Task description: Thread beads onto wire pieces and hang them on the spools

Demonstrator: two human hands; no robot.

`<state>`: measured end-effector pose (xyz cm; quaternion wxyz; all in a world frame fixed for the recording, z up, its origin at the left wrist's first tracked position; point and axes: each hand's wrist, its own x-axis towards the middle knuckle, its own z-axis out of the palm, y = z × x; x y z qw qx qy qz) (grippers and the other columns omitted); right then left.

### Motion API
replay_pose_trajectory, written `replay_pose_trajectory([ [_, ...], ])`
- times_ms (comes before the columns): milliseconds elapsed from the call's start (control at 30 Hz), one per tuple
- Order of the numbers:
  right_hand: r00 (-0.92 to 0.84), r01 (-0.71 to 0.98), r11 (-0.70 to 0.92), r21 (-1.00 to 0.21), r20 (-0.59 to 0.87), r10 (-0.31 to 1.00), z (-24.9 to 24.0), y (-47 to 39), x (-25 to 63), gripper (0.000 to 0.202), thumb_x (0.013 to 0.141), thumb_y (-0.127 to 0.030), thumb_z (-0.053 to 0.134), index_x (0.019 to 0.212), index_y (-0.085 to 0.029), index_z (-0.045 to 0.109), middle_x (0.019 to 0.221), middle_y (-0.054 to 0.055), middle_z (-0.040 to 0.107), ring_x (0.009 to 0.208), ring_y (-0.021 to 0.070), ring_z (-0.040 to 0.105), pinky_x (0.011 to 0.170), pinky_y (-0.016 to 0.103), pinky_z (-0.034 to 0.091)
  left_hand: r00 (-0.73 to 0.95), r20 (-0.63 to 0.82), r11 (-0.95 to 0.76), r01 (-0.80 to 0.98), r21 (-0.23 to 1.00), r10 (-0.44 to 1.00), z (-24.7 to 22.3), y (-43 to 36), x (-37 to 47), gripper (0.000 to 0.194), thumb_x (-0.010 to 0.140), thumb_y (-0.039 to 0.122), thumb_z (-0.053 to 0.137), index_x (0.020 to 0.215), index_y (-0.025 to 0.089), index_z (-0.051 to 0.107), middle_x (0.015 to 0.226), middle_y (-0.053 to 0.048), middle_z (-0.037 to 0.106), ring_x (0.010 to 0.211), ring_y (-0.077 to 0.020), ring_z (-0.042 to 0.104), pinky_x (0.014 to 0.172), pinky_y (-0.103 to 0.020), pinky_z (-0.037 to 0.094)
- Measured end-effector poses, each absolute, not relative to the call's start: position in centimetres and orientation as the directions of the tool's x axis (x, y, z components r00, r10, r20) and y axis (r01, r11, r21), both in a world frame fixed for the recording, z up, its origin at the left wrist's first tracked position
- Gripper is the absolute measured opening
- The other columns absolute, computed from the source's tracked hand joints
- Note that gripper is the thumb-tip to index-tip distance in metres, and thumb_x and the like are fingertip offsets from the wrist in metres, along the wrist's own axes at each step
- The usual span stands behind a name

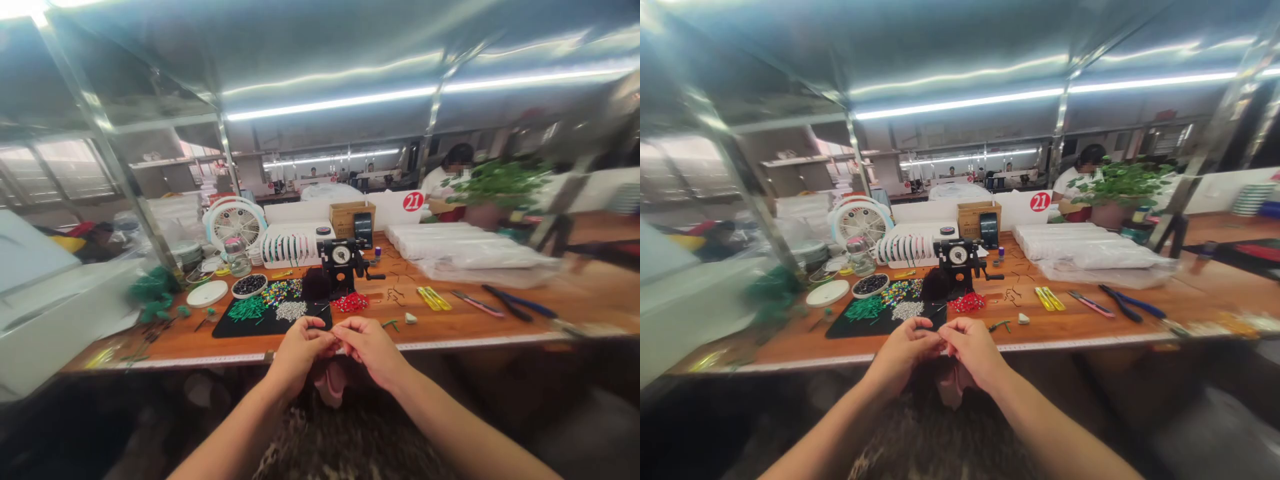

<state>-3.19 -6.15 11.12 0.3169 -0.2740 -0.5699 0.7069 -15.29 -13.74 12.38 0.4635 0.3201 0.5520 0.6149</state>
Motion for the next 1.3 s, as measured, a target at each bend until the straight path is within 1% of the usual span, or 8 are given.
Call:
replay_pose_trajectory([
  [67, -0.654, -0.151, -0.184, -0.971, -0.042, 0.755, 11.2, -6.2, -3.1, 0.023, 0.067, -0.035, 0.066, 0.066, -0.014, 0.06, 0.043, -0.006, 0.049, 0.039, 0.0042, 0.036, 0.04, 0.019, 0.022, -0.355, -0.144, 0.038, -0.29, 0.956, 0.924, 12.6, -13.9, -15.2, 0.04, 0.064, 0.016, 0.073, 0.092, 0.016, 0.044, 0.07, -0.007, 0.07, 0.065, -0.0155, 0.066, 0.063, -0.024, 0.049],
  [200, -0.653, -0.162, -0.193, -0.968, -0.042, 0.756, 11.3, -6.2, -3.1, 0.024, 0.067, -0.036, 0.067, 0.066, -0.013, 0.06, 0.043, -0.006, 0.048, 0.039, 0.0042, 0.036, 0.04, 0.019, 0.022, -0.359, -0.15, 0.024, -0.333, 0.943, 0.921, 13.0, -14.1, -15.0, 0.038, 0.065, 0.012, 0.07, 0.092, 0.015, 0.044, 0.071, -0.009, 0.07, 0.066, -0.0159, 0.066, 0.063, -0.024, 0.049],
  [467, -0.646, -0.157, -0.153, -0.976, -0.016, 0.763, 11.2, -6.6, -3.3, 0.024, 0.069, -0.037, 0.065, 0.064, -0.015, 0.058, 0.045, -0.006, 0.048, 0.039, 0.0047, 0.033, 0.04, 0.02, 0.021, -0.363, -0.09, -0.015, -0.276, 0.961, 0.928, 12.0, -14.0, -15.0, 0.042, 0.063, 0.019, 0.077, 0.09, 0.016, 0.045, 0.063, 0.001, 0.066, 0.057, -0.0122, 0.063, 0.058, -0.021, 0.044],
  [900, -0.669, -0.203, -0.214, -0.955, -0.024, 0.743, 10.3, -6.8, -3.7, 0.028, 0.074, -0.042, 0.059, 0.065, -0.019, 0.046, 0.047, -0.009, 0.042, 0.038, 0.0045, 0.027, 0.039, 0.02, 0.018, -0.368, -0.065, -0.032, -0.251, 0.967, 0.927, 11.6, -14.0, -15.2, 0.043, 0.064, 0.022, 0.076, 0.091, 0.017, 0.044, 0.069, -0.001, 0.066, 0.061, -0.0134, 0.062, 0.063, -0.025, 0.043],
  [1033, -0.61, -0.135, -0.08, -0.988, 0.019, 0.792, 10.3, -6.8, -3.7, 0.027, 0.077, -0.042, 0.055, 0.066, -0.019, 0.047, 0.047, -0.008, 0.042, 0.041, 0.007, 0.032, 0.042, 0.021, 0.023, -0.413, -0.021, -0.037, -0.132, 0.991, 0.911, 11.8, -13.8, -14.9, 0.039, 0.064, 0.023, 0.074, 0.089, 0.018, 0.045, 0.068, 0.0, 0.066, 0.061, -0.0137, 0.061, 0.061, -0.024, 0.042],
  [1133, -0.577, -0.058, 0.066, -0.996, 0.087, 0.812, 10.2, -6.7, -3.7, 0.025, 0.082, -0.039, 0.048, 0.066, -0.02, 0.046, 0.049, -0.006, 0.044, 0.045, 0.0102, 0.039, 0.046, 0.023, 0.028, -0.455, 0.096, -0.089, 0.035, 0.995, 0.885, 11.8, -13.5, -14.6, 0.03, 0.067, 0.024, 0.07, 0.086, 0.019, 0.047, 0.067, 0.001, 0.065, 0.064, -0.0143, 0.061, 0.064, -0.025, 0.042],
  [1233, -0.518, 0.022, 0.355, -0.935, 0.293, 0.804, 10.2, -6.3, -3.5, 0.02, 0.083, -0.031, 0.045, 0.066, -0.02, 0.047, 0.06, -0.001, 0.052, 0.059, 0.0147, 0.048, 0.057, 0.027, 0.036, -0.478, 0.271, -0.155, 0.268, 0.951, 0.836, 11.6, -13.1, -14.6, 0.021, 0.069, 0.023, 0.065, 0.084, 0.02, 0.051, 0.069, 0.0, 0.064, 0.068, -0.0161, 0.062, 0.065, -0.026, 0.042],
  [1300, -0.466, 0.064, 0.497, -0.866, 0.414, 0.782, 10.3, -5.7, -3.3, 0.017, 0.082, -0.026, 0.045, 0.067, -0.02, 0.049, 0.068, 0.001, 0.055, 0.067, 0.0168, 0.05, 0.063, 0.028, 0.037, -0.46, 0.342, -0.181, 0.359, 0.916, 0.819, 11.4, -12.8, -14.7, 0.018, 0.07, 0.022, 0.063, 0.085, 0.02, 0.053, 0.071, 0.0, 0.064, 0.07, -0.0171, 0.062, 0.065, -0.027, 0.043],
])
